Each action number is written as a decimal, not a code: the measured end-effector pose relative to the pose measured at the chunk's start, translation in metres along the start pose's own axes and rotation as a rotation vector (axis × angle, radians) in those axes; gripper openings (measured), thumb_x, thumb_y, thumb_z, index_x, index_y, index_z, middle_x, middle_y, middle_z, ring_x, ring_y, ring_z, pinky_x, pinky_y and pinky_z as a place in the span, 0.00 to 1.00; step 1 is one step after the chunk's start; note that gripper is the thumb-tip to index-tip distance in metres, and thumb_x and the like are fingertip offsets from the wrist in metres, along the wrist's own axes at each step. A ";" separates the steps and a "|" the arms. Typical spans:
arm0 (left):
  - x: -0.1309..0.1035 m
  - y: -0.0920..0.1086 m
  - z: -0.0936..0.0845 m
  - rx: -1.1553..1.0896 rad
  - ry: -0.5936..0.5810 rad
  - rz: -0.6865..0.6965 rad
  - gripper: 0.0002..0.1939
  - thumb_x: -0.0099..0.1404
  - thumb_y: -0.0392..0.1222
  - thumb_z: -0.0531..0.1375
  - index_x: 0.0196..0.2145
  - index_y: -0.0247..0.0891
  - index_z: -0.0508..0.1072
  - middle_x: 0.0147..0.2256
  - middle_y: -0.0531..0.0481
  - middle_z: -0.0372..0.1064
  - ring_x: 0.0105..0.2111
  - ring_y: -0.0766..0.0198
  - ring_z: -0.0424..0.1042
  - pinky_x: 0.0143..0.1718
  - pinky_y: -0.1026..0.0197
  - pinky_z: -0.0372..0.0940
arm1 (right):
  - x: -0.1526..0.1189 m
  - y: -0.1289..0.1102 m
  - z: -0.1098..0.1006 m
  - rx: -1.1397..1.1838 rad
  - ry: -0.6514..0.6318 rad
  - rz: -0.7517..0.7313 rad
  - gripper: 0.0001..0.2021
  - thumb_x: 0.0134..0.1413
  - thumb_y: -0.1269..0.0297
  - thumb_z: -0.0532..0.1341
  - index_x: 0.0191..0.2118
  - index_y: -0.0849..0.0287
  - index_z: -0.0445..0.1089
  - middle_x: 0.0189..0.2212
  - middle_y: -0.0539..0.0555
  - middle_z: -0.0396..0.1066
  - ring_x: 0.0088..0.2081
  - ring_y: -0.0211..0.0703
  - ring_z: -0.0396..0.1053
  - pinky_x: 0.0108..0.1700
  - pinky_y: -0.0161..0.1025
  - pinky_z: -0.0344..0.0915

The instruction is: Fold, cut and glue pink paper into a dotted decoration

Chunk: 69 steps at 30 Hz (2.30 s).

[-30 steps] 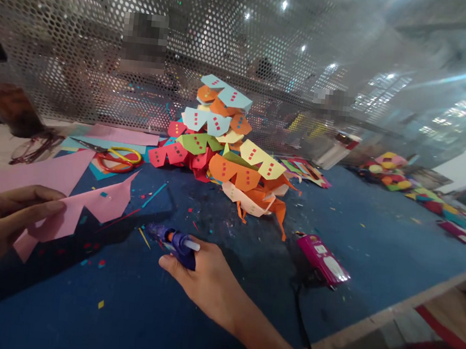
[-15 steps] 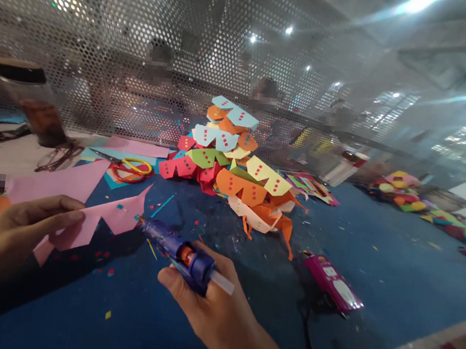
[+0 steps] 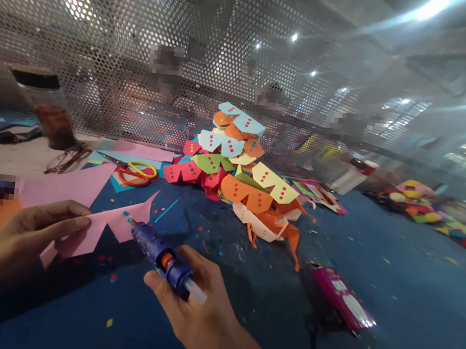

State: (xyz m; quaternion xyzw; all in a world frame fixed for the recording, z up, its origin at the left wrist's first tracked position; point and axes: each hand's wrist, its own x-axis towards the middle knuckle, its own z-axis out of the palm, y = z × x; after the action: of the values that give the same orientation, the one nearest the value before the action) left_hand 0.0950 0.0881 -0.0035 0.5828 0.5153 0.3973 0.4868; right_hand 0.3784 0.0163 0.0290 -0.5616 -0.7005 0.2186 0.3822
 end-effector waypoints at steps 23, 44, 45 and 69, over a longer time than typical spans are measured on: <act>-0.002 0.001 0.001 -0.025 -0.011 0.002 0.17 0.62 0.59 0.66 0.30 0.44 0.76 0.21 0.57 0.66 0.23 0.68 0.64 0.24 0.70 0.60 | 0.006 0.002 0.000 -0.023 -0.007 -0.217 0.15 0.66 0.49 0.57 0.33 0.51 0.72 0.26 0.50 0.74 0.24 0.41 0.73 0.27 0.36 0.73; -0.001 -0.001 0.001 -0.066 -0.027 -0.015 0.19 0.62 0.61 0.65 0.30 0.42 0.76 0.21 0.57 0.65 0.22 0.68 0.63 0.24 0.68 0.59 | -0.001 0.006 -0.001 -0.122 0.008 -0.164 0.15 0.65 0.49 0.59 0.34 0.52 0.75 0.25 0.51 0.74 0.25 0.42 0.73 0.25 0.36 0.73; -0.001 -0.001 0.001 -0.064 -0.027 -0.015 0.19 0.62 0.61 0.66 0.30 0.42 0.76 0.21 0.57 0.65 0.22 0.68 0.63 0.24 0.68 0.59 | -0.001 0.006 -0.002 -0.122 0.014 -0.169 0.15 0.65 0.49 0.59 0.34 0.52 0.75 0.25 0.51 0.74 0.25 0.42 0.73 0.25 0.37 0.73; -0.002 0.005 0.000 -0.025 0.017 -0.007 0.18 0.60 0.61 0.67 0.28 0.43 0.77 0.21 0.56 0.65 0.23 0.68 0.62 0.25 0.68 0.59 | -0.009 -0.002 0.001 -0.152 0.080 -0.156 0.14 0.67 0.51 0.57 0.38 0.51 0.75 0.25 0.51 0.74 0.26 0.44 0.74 0.30 0.39 0.75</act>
State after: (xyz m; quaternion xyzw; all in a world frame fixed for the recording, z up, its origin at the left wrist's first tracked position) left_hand 0.0962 0.0859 0.0019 0.5714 0.5164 0.4068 0.4912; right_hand 0.3775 0.0069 0.0272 -0.5410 -0.7409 0.1116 0.3820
